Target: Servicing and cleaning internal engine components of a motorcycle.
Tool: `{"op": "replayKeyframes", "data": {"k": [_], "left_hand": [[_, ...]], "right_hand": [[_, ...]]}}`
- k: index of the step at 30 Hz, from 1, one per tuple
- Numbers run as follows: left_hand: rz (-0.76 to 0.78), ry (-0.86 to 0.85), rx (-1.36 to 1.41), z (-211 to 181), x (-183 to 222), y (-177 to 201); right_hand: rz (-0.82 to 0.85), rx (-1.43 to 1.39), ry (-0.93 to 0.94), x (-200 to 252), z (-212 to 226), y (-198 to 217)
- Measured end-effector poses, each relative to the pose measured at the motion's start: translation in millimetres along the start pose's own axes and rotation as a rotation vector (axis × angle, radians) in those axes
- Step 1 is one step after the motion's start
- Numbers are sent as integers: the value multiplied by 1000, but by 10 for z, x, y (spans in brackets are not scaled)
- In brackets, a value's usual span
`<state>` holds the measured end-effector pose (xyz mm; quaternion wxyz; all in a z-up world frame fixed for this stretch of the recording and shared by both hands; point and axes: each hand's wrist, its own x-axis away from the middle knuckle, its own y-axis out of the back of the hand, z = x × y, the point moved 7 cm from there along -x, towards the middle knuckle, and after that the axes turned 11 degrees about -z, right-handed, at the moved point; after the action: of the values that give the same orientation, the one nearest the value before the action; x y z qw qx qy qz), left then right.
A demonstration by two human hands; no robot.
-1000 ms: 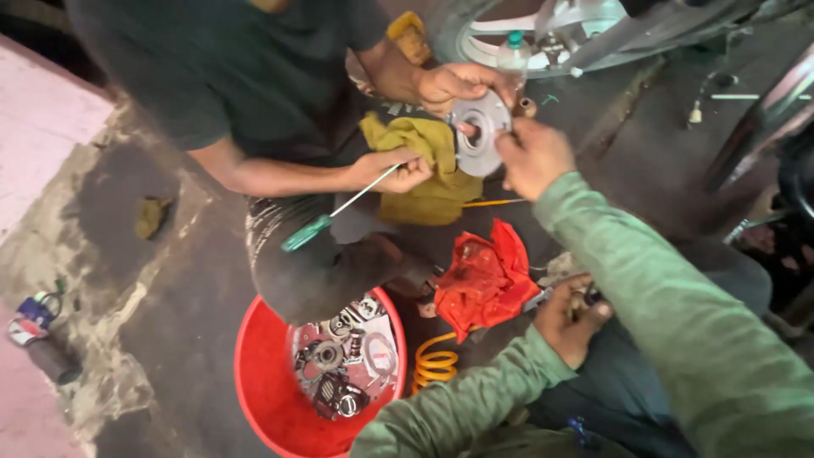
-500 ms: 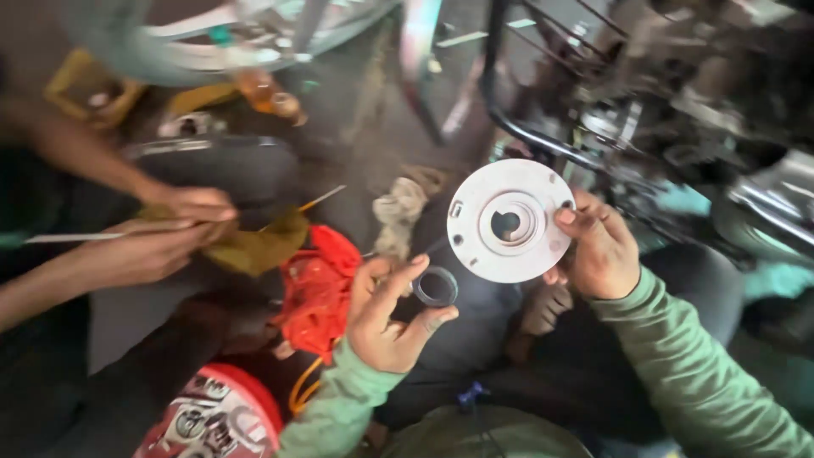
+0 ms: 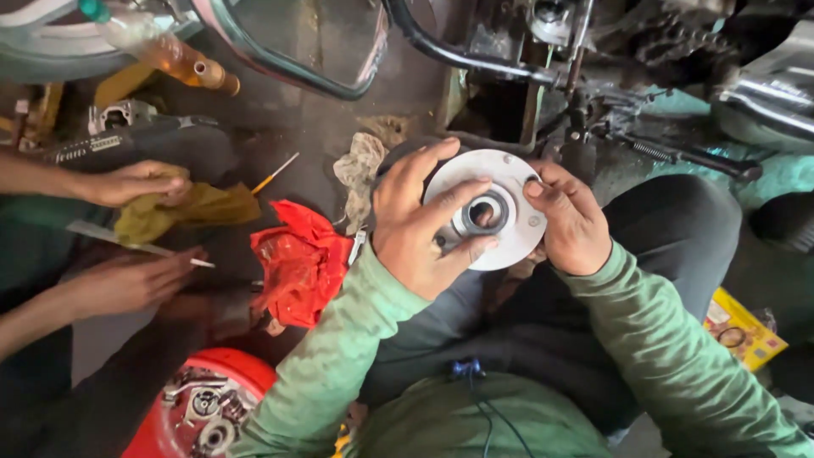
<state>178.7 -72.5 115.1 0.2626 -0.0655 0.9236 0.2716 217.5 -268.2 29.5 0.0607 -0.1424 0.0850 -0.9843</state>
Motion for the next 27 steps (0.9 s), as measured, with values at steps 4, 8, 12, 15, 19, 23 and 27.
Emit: {"op": "replayKeyframes", "data": {"k": [4,8,12,15,19,23,27], "left_hand": [[39,33,-9,76,45,-112],[101,34,-59,102,63,-182],[111,87,14,128,72,-112],[69,110,29,227,151,-67],[64,77,4,222,159,-35],[40,106,8,248,158,27],[26,136,37,291,175,55]], "right_hand": [[4,0,-17,-46,-97,41],[9,6,-39,-62,-211,77],[-22,49,-173,-29,-206,16],[-27,81,-185,-44,-293,52],[90,-25,-74,-77,-301,14],[141,50,-6,-73,-240,-69],[130,112,0,-97,-281,-32]]}}
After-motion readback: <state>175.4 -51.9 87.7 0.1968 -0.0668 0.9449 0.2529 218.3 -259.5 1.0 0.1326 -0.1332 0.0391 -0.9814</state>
